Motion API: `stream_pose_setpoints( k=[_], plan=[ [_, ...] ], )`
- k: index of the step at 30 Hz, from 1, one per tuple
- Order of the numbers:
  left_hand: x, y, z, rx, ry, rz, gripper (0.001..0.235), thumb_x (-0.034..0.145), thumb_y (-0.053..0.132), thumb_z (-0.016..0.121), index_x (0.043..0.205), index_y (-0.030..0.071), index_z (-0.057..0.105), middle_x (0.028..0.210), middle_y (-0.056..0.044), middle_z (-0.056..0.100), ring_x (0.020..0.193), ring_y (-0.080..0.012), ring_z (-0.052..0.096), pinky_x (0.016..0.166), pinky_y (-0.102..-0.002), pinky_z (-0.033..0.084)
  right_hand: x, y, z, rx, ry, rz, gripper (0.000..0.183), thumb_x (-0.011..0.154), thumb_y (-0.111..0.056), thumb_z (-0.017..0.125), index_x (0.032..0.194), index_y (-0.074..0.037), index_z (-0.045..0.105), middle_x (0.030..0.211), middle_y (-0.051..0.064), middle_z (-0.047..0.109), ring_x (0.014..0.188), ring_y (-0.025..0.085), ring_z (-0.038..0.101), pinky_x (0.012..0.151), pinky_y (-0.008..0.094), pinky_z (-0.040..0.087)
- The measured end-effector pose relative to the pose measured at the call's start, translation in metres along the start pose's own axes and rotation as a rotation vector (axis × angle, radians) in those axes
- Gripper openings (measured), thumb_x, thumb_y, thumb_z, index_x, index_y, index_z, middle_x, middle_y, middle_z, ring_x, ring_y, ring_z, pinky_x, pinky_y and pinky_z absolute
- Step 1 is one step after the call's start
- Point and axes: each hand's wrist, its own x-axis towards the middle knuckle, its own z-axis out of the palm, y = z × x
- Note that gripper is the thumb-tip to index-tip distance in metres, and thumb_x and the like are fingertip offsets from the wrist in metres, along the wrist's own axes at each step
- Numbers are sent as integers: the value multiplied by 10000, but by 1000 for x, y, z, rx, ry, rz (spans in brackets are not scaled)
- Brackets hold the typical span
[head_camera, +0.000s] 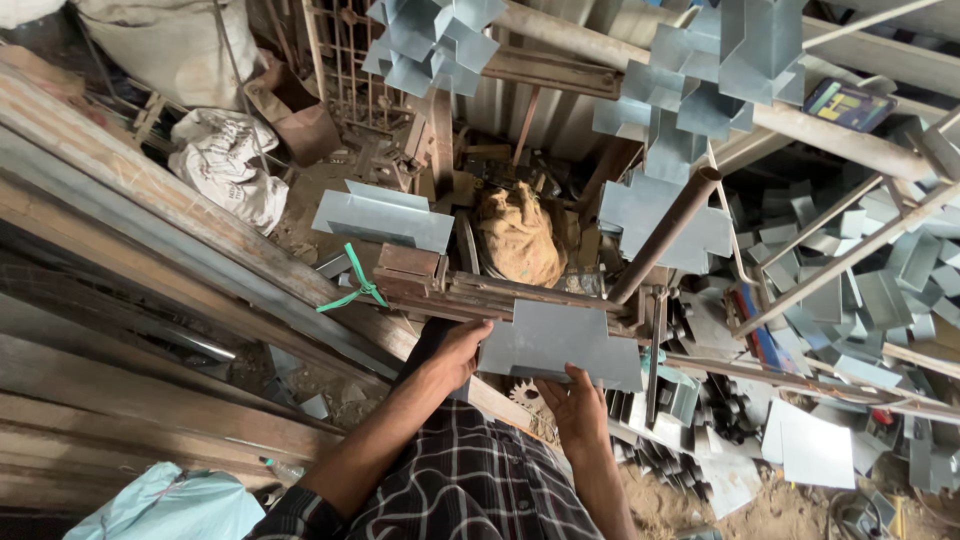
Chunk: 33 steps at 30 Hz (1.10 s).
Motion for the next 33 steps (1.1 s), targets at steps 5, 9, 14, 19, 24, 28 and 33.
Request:
stream_pose_setpoints(
  k=[5, 9, 14, 19, 24, 28, 33],
  plan=[
    [-8, 1, 5, 64, 51, -28, 234, 975, 210, 682, 1178, 131, 768, 1075, -26, 769, 890, -120, 726, 682, -253, 615, -4, 0, 4, -19, 70, 3, 473, 901, -125, 656, 1287, 3, 413, 1250, 250, 551, 1147, 413, 661, 1057, 526, 562],
    [6, -12, 0, 96, 60, -17, 216, 984, 229, 681, 1155, 145, 782, 1075, -11, 761, 894, -111, 715, 669, -256, 604, -9, -2, 5, 0, 71, -10, 511, 909, -144, 668, 1315, 20, 404, 1259, 246, 578, 1153, 401, 673, 1049, 516, 572],
    [31, -26, -6, 17, 72, -13, 179, 970, 189, 714, 1126, 133, 781, 1065, -21, 768, 897, -128, 732, 688, -277, 615, -6, 0, 3, -24, 112, -5, 465, 904, -173, 663, 1291, -29, 450, 1270, 200, 559, 1153, 401, 657, 1041, 515, 566],
    [32, -14, -6, 80, 125, 6, 198, 959, 233, 733, 1144, 191, 793, 1069, 23, 760, 903, -102, 683, 652, -267, 547, 7, 3, 3, 25, 47, 10, 411, 943, -165, 666, 1220, 57, 460, 1265, 253, 592, 1168, 406, 674, 1064, 505, 571],
    [12, -2, 4, 129, 102, -13, 203, 966, 276, 690, 1139, 233, 787, 1103, 40, 744, 913, -98, 663, 643, -297, 546, 6, 6, -3, 29, -4, 20, 292, 956, -147, 605, 1160, 18, 478, 1227, 252, 586, 1142, 386, 669, 1063, 523, 563],
    [1, 4, 6, 154, 141, -14, 201, 980, 291, 680, 1132, 249, 805, 1127, 30, 762, 914, -103, 674, 659, -280, 565, 14, 10, -7, -2, -32, 9, 212, 970, -136, 587, 1073, 26, 497, 1151, 238, 627, 1122, 410, 671, 1069, 539, 556],
    [-3, 10, 12, 181, 157, -20, 186, 995, 298, 690, 1135, 255, 804, 1138, 0, 750, 888, -143, 630, 643, -328, 497, 16, 13, -10, -21, -106, 0, 248, 982, -156, 603, 1052, 65, 516, 1155, 280, 651, 1162, 413, 667, 1063, 534, 518]
  ],
)
